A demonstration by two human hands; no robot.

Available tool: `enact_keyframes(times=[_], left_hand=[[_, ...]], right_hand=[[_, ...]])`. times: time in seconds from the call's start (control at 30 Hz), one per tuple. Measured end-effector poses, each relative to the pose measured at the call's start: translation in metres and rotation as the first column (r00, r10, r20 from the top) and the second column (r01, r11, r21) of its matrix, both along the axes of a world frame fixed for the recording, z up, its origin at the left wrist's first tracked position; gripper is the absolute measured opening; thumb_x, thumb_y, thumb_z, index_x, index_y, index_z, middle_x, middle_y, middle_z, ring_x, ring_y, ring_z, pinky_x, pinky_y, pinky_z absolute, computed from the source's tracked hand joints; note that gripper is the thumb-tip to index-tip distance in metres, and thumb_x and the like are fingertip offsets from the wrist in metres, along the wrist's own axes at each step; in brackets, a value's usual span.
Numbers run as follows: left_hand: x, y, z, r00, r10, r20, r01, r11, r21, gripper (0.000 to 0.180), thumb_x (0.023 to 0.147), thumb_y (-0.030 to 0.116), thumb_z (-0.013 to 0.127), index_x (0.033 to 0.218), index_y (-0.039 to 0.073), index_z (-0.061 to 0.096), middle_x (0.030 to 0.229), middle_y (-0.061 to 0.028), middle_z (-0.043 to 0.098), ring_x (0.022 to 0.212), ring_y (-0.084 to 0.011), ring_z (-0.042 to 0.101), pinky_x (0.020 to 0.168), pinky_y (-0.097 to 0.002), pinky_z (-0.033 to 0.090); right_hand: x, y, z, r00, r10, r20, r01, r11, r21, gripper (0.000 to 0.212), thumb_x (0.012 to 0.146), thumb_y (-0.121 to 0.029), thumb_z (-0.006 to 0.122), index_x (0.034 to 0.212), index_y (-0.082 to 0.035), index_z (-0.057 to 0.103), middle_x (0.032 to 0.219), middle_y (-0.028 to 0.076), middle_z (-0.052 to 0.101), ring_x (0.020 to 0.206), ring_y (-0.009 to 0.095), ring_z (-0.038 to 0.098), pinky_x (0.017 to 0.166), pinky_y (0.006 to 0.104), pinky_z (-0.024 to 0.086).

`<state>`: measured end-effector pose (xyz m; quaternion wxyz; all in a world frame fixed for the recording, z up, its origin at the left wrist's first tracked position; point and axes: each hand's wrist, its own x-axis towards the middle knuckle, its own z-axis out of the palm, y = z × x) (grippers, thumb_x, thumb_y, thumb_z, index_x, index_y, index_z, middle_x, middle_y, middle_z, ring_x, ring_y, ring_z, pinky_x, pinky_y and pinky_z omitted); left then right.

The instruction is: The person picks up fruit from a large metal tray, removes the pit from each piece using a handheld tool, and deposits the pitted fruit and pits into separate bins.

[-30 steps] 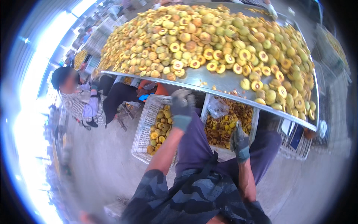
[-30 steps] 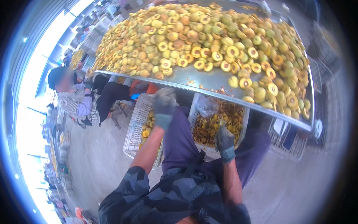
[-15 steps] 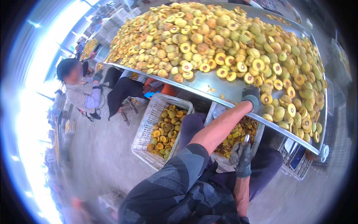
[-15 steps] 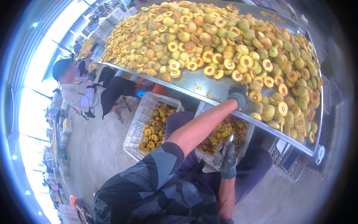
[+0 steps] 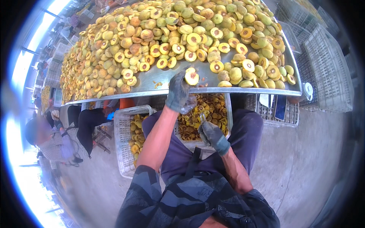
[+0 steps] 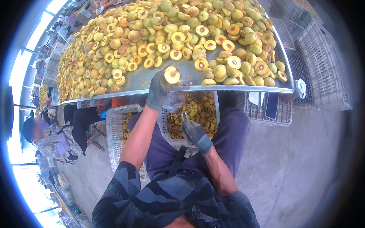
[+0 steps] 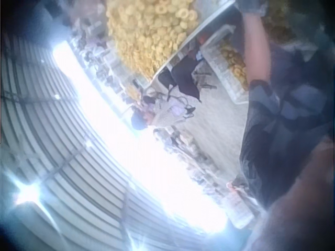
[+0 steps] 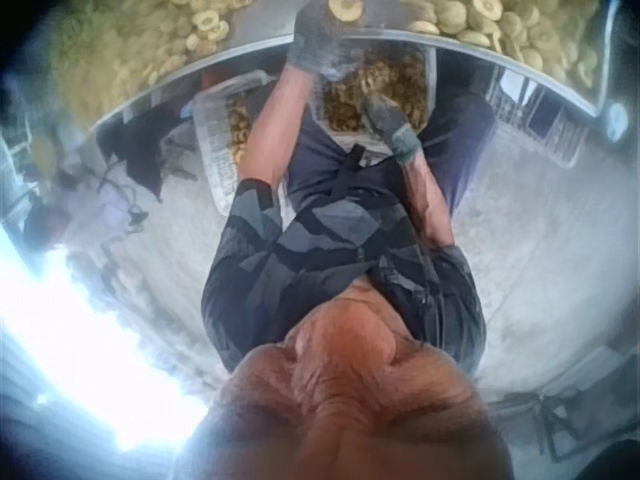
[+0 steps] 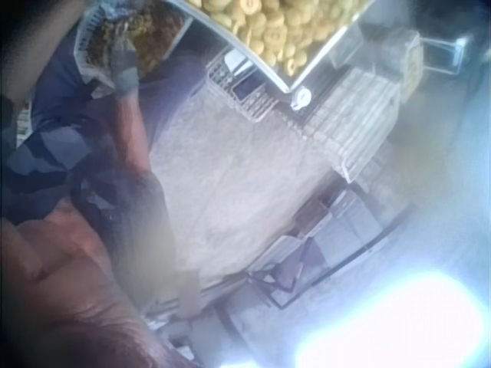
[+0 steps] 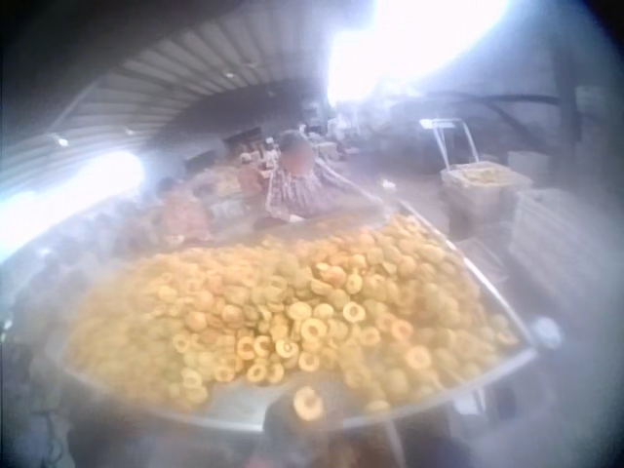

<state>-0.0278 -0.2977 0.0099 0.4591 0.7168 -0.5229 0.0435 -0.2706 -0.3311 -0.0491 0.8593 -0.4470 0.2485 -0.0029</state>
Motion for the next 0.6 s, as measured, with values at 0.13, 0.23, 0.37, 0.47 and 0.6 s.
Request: enact_keyframes(times=[0.13, 0.23, 0.37, 0.47, 0.6], left_hand=[[-0.044, 0.031, 0.005, 0.41, -0.298, -0.862, -0.124, 0.918, -0.376, 0.048, 0.103, 0.04, 0.042, 0.132, 0.003, 0.052, 0.108, -0.0159, 0.065, 0.09, -0.0273, 0.067, 0.069, -0.034, 0.057], [-0.057, 0.053, 0.008, -0.213, -0.62, -0.755, -0.319, 0.774, -0.546, 0.054, 0.102, 0.044, 0.039, 0.133, 0.001, 0.05, 0.107, -0.0169, 0.065, 0.09, -0.0289, 0.067, 0.071, -0.0368, 0.058], [-0.093, 0.063, 0.024, 0.585, -0.15, -0.797, -0.158, 0.943, -0.293, 0.048, 0.097, 0.031, 0.049, 0.131, -0.003, 0.052, 0.11, -0.0163, 0.066, 0.092, -0.0255, 0.067, 0.078, -0.035, 0.058], [-0.115, 0.069, 0.046, 0.677, -0.055, -0.734, -0.202, 0.945, -0.258, 0.05, 0.081, -0.002, 0.075, 0.127, -0.006, 0.056, 0.103, -0.01, 0.07, 0.091, -0.014, 0.066, 0.083, -0.0279, 0.056], [-0.128, 0.077, 0.033, 0.518, -0.184, -0.835, -0.249, 0.901, -0.354, 0.034, 0.084, -0.002, 0.07, 0.116, -0.003, 0.061, 0.101, -0.0064, 0.068, 0.093, -0.0134, 0.064, 0.085, -0.0282, 0.053]], right_hand=[[0.002, 0.006, 0.018, 0.996, 0.056, -0.067, -0.065, 0.989, -0.135, 0.034, 0.103, -0.035, 0.048, 0.09, -0.006, 0.058, 0.06, 0.0, 0.052, 0.043, 0.007, 0.043, 0.04, 0.0241, 0.033], [0.004, 0.007, 0.039, 0.996, 0.071, -0.058, -0.077, 0.991, -0.109, 0.032, 0.103, -0.035, 0.048, 0.095, -0.006, 0.057, 0.062, 0.0, 0.052, 0.045, 0.008, 0.044, 0.041, 0.0244, 0.034], [0.002, 0.009, 0.061, 0.996, 0.082, 0.03, -0.074, 0.975, -0.207, 0.028, 0.104, -0.031, 0.048, 0.097, -0.006, 0.057, 0.062, 0.0, 0.052, 0.045, 0.008, 0.044, 0.042, 0.024, 0.036], [0.005, 0.016, 0.08, 0.998, 0.04, 0.045, -0.029, 0.973, -0.229, 0.025, 0.104, -0.028, 0.048, 0.098, -0.006, 0.057, 0.064, 0.0, 0.053, 0.047, 0.007, 0.045, 0.043, 0.0229, 0.037], [0.008, 0.019, 0.072, 0.971, -0.147, 0.187, 0.229, 0.793, -0.565, 0.018, 0.098, -0.022, 0.058, 0.098, -0.004, 0.058, 0.068, 0.005, 0.057, 0.052, 0.013, 0.053, 0.048, 0.0306, 0.044]])
